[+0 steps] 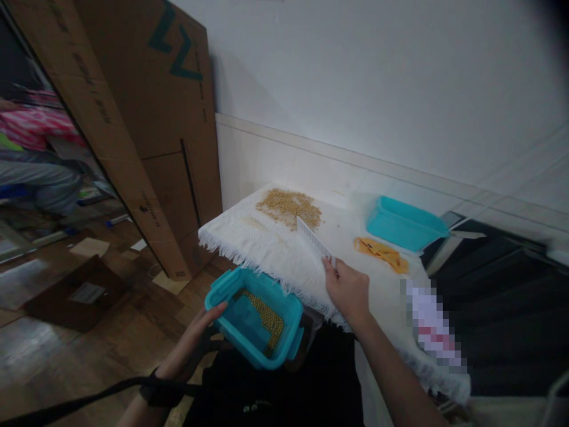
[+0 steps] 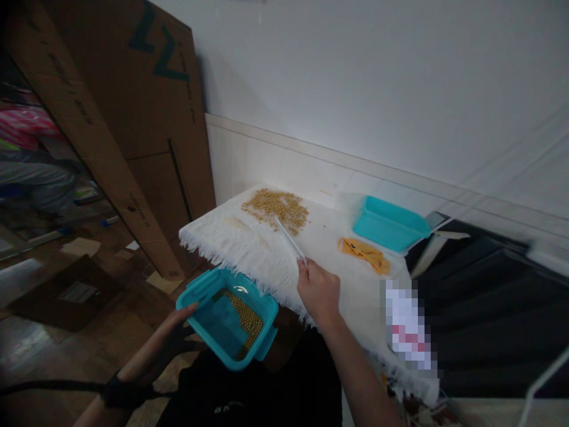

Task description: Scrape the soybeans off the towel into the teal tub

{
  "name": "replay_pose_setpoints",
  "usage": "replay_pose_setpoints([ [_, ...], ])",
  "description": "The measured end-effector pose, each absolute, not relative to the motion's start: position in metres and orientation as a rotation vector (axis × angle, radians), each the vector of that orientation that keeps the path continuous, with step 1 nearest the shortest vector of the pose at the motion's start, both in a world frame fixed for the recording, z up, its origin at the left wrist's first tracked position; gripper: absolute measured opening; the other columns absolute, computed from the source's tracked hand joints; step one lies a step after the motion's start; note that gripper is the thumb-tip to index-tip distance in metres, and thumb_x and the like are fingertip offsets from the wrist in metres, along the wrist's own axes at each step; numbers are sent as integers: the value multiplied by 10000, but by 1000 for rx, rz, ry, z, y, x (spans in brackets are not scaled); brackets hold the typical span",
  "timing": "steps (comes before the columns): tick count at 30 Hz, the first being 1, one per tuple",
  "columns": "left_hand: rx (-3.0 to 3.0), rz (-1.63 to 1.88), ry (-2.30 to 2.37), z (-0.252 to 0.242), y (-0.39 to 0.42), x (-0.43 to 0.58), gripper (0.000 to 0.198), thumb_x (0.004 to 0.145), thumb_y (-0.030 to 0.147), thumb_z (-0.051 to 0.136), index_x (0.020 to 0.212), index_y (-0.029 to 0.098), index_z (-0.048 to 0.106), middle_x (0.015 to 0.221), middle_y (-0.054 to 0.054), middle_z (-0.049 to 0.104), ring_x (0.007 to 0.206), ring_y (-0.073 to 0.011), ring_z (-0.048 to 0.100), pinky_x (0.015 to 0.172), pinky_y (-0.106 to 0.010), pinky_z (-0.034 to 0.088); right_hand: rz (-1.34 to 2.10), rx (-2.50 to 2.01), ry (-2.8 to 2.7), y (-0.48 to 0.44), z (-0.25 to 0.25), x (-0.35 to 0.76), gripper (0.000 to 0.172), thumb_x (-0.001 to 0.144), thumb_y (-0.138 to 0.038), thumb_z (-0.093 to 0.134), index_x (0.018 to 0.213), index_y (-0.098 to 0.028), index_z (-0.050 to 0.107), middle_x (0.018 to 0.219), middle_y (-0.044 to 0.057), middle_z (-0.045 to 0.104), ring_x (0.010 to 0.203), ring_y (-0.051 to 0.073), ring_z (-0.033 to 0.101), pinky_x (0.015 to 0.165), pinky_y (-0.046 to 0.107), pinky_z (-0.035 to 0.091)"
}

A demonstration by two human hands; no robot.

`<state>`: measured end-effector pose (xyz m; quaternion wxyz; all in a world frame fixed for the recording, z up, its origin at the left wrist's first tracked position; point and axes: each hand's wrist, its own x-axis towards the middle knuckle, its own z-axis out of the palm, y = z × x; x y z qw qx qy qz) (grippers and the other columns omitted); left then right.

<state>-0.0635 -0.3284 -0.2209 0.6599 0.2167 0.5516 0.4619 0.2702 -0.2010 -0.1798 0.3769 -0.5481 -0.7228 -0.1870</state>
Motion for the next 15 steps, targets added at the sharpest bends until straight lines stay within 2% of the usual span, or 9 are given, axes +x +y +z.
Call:
replay_pose_setpoints([
  [5, 459, 1047, 1263, -222, -328, -64, 1040, 776, 734, 923, 1635, 272, 563, 1647, -192, 699, 1466, -516, 673, 906, -537, 700, -574, -1248, -1889, -207, -195, 230, 386, 1155, -267, 514, 1036, -146, 861, 862, 125, 874, 662, 178, 787, 636, 252, 484],
  [9, 472, 1056, 1259, -222, -328, -66, 1081, 769, 755, 916, 1667, 280, 545, 1609, -186, 725, 1455, -503, 682, 958, -555, 689, -546, -1265, -1960, -202, -195, 202, 289, 1101, -211, 578, 1092, -148, 859, 869, 124, 874, 672, 191, 790, 623, 250, 503],
  [15, 517, 1072, 1231, -224, -333, -67, 1002, 827, 753, 878, 1649, 271, 570, 1615, -187, 719, 1406, -476, 713, 942, -531, 691, -437, -1337, -1991, -193, -186, 177, 287, 1101, -210, 583, 1091, -146, 862, 857, 128, 866, 671, 210, 796, 607, 262, 483],
])
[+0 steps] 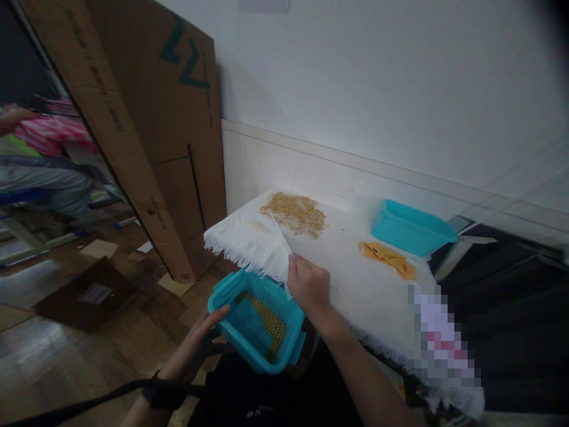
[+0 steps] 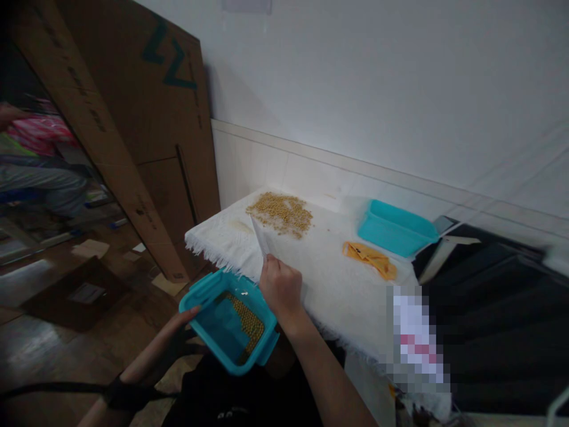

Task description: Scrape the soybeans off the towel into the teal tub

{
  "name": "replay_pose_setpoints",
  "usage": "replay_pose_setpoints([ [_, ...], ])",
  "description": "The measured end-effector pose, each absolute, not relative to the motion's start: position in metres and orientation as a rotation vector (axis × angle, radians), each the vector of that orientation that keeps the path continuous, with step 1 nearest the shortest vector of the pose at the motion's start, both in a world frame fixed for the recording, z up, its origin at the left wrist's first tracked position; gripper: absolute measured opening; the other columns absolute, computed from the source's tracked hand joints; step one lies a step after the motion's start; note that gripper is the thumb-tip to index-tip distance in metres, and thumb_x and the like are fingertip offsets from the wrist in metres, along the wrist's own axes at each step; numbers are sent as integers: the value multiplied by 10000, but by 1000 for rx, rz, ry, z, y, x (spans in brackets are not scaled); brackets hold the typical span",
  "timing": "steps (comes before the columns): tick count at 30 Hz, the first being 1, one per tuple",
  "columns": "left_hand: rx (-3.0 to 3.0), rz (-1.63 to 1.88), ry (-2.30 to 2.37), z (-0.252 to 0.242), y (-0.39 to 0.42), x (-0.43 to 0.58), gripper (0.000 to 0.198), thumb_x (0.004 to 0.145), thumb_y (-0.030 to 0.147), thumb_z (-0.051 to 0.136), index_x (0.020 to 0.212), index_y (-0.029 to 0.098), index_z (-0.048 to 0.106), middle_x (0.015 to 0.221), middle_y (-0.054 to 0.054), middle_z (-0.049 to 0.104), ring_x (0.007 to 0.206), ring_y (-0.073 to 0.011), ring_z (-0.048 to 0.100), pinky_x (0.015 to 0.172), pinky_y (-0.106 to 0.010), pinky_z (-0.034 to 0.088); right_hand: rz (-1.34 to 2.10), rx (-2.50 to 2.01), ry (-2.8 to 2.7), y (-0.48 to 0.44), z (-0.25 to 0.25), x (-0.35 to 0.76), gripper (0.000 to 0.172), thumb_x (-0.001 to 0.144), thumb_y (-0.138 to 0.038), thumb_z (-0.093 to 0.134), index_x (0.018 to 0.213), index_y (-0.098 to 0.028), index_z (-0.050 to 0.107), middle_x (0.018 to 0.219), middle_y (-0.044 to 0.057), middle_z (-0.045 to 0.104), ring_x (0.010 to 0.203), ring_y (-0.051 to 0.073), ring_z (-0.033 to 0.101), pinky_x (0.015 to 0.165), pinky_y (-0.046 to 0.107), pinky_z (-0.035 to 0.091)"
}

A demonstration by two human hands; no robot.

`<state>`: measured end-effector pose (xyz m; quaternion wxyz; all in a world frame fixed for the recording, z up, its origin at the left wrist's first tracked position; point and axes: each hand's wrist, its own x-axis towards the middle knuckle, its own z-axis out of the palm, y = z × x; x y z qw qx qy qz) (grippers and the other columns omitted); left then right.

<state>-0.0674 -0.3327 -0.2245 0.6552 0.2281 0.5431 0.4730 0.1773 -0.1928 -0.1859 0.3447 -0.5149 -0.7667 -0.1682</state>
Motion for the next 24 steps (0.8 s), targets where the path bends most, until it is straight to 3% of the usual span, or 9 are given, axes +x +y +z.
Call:
replay_pose_setpoints([
  [4, 547, 1080, 1236, -223, -336, -65, 1015, 811, 775, 874, 1646, 274, 589, 1600, -175, 732, 1406, -498, 709, 951, -552, 692, -326, -1359, -1987, -191, -181, 170, 327, 1123, -227, 550, 1070, -146, 862, 876, 139, 867, 711, 218, 809, 628, 266, 465],
  [10, 547, 1044, 1203, -222, -335, -63, 999, 858, 744, 855, 1666, 242, 549, 1651, -191, 695, 1440, -489, 687, 967, -553, 682, -85, -1408, -1946, -182, -169, 172, 362, 1096, -288, 602, 832, -174, 822, 712, 109, 805, 631, 198, 746, 616, 268, 411],
  [15, 560, 1042, 1185, -221, -335, -64, 981, 886, 740, 830, 1689, 278, 507, 1727, -190, 628, 1488, -489, 656, 951, -535, 689, 258, -1384, -1748, -156, -151, 205, 423, 1024, -512, 703, 799, -177, 828, 709, 88, 805, 661, 217, 725, 638, 286, 481],
  [17, 553, 1046, 1179, -220, -336, -65, 967, 904, 726, 825, 1698, 282, 498, 1748, -191, 606, 1495, -475, 655, 963, -528, 689, 520, -1309, -1642, -143, -143, 227, 533, 916, -695, 787, 856, -172, 867, 795, 83, 844, 722, 243, 754, 663, 309, 553],
  [19, 549, 1050, 1181, -219, -336, -64, 955, 911, 717, 826, 1700, 285, 506, 1738, -192, 618, 1480, -468, 669, 960, -524, 689, 851, -1247, -1555, -134, -137, 247, 707, 693, -846, 901, 874, -163, 882, 858, 98, 862, 751, 273, 778, 667, 355, 620],
  [21, 539, 1055, 1185, -217, -336, -63, 943, 904, 718, 829, 1686, 280, 536, 1708, -191, 650, 1465, -471, 681, 947, -520, 691, 1088, -1234, -1492, -130, -136, 261, 790, 524, -869, 980, 860, -160, 882, 862, 111, 861, 754, 282, 794, 670, 389, 660],
  [24, 522, 1041, 1191, -217, -337, -61, 955, 893, 716, 838, 1673, 245, 553, 1669, -201, 684, 1471, -476, 677, 921, -507, 694, 1285, -1263, -1462, -126, -140, 265, 777, 460, -822, 1036, 815, -151, 872, 819, 118, 850, 713, 267, 791, 637, 378, 668],
])
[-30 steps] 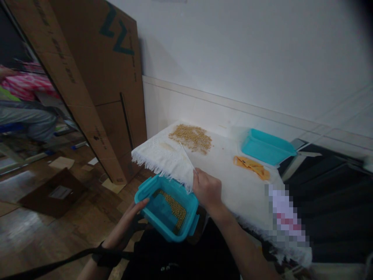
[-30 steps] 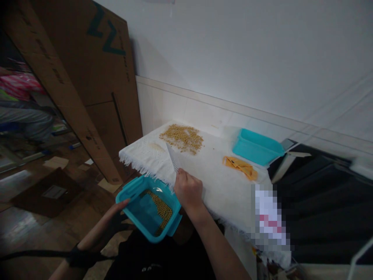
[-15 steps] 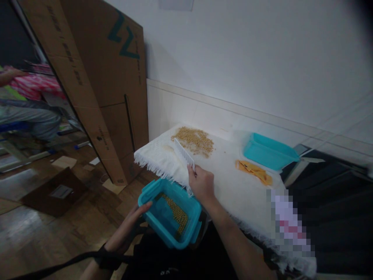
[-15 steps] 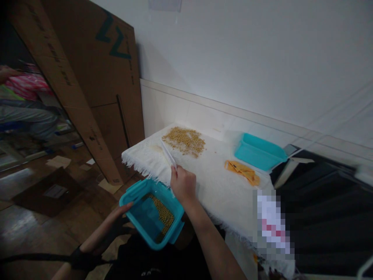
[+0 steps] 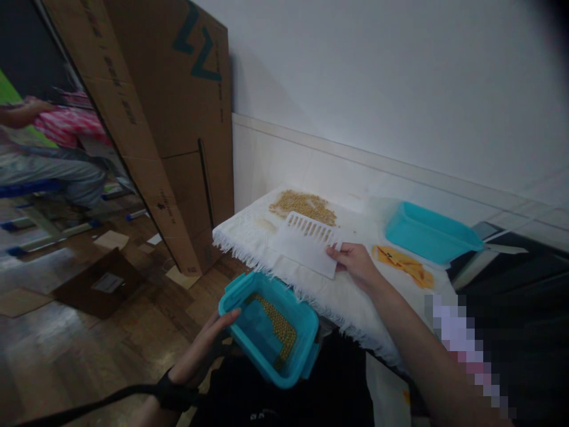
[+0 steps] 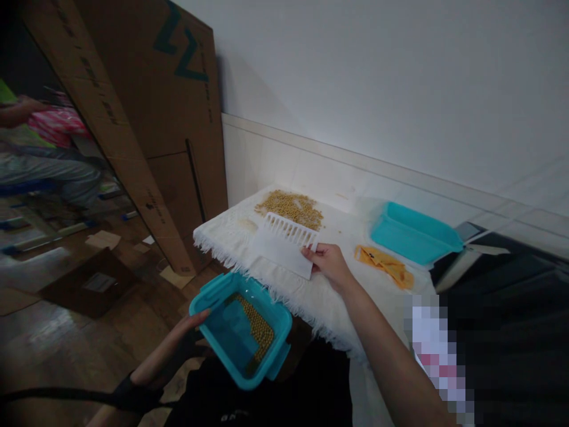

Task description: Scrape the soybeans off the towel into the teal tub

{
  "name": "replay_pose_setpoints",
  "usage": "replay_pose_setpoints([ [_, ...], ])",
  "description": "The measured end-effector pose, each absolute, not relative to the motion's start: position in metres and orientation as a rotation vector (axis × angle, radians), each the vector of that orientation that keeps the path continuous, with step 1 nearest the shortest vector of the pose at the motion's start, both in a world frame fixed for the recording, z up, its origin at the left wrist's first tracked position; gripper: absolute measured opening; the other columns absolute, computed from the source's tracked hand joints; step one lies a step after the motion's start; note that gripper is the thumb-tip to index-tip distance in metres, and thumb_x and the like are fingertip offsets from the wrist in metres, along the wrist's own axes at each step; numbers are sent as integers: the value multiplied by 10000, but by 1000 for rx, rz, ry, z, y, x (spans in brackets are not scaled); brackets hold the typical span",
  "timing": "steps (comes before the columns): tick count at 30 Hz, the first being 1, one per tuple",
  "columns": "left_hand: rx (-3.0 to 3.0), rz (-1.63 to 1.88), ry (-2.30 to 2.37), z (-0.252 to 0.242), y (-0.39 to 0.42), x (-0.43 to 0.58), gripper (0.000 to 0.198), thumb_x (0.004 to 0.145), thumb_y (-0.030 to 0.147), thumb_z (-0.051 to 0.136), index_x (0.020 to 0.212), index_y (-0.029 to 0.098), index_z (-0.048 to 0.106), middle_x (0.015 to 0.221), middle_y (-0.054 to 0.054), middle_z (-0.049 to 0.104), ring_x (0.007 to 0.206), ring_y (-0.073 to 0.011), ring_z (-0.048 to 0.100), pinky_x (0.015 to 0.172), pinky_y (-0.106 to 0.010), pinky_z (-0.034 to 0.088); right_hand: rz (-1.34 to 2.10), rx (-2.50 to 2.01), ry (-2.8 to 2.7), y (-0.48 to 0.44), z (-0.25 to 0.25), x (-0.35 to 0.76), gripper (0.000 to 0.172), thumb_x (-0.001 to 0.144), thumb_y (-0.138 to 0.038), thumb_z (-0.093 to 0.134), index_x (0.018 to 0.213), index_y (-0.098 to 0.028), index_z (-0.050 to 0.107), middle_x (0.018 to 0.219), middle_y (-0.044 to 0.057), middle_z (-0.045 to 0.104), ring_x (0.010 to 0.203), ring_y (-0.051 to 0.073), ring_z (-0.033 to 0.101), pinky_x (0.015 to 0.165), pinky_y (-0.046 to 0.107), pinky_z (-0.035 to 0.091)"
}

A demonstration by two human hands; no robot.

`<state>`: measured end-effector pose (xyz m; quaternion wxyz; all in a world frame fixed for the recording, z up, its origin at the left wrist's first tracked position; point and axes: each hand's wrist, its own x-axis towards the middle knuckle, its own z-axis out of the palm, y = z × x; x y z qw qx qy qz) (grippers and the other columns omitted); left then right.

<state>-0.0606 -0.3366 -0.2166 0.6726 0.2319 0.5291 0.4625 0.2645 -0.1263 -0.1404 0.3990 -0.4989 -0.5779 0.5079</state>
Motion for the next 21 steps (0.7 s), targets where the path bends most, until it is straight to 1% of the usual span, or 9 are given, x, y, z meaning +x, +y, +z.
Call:
replay_pose_setpoints([
  [4, 496, 1009, 1204, -219, -336, -61, 991, 875, 718, 857, 1668, 215, 540, 1650, -208, 699, 1471, -468, 678, 911, -491, 690, 1431, -1270, -1456, -109, -146, 251, 750, 423, -787, 1062, 773, -154, 860, 804, 106, 848, 666, 236, 772, 606, 352, 662],
  [8, 447, 996, 1239, -226, -335, -64, 1091, 821, 741, 889, 1681, 199, 492, 1680, -220, 668, 1470, -475, 680, 895, -482, 693, 1460, -1239, -1477, -76, -146, 237, 723, 410, -738, 1080, 772, -155, 853, 788, 97, 842, 654, 227, 768, 584, 335, 655],
  [13, 383, 1019, 1276, -237, -336, -65, 1104, 769, 729, 939, 1647, 205, 525, 1666, -233, 671, 1498, -496, 649, 922, -505, 692, 1453, -1214, -1481, -42, -150, 221, 632, 469, -633, 1099, 798, -160, 839, 799, 90, 839, 666, 224, 769, 579, 325, 653],
  [16, 358, 1010, 1274, -240, -337, -63, 1076, 772, 719, 945, 1638, 215, 553, 1619, -214, 717, 1458, -498, 683, 941, -515, 687, 1430, -1201, -1494, -33, -151, 205, 590, 508, -613, 1095, 777, -166, 820, 784, 82, 830, 665, 219, 765, 571, 316, 650],
  [18, 363, 998, 1228, -239, -338, -61, 1077, 746, 736, 961, 1631, 256, 575, 1642, -175, 712, 1456, -494, 688, 983, -528, 684, 1383, -1225, -1485, -29, -148, 193, 558, 533, -598, 1092, 736, -169, 798, 751, 74, 815, 635, 206, 746, 552, 305, 640],
  [21, 387, 1004, 1155, -235, -340, -58, 1014, 746, 718, 978, 1592, 277, 633, 1718, -140, 655, 1543, -483, 621, 1108, -544, 648, 1319, -1270, -1440, -27, -142, 185, 535, 545, -593, 1083, 712, -181, 786, 720, 60, 806, 609, 203, 732, 537, 310, 637],
])
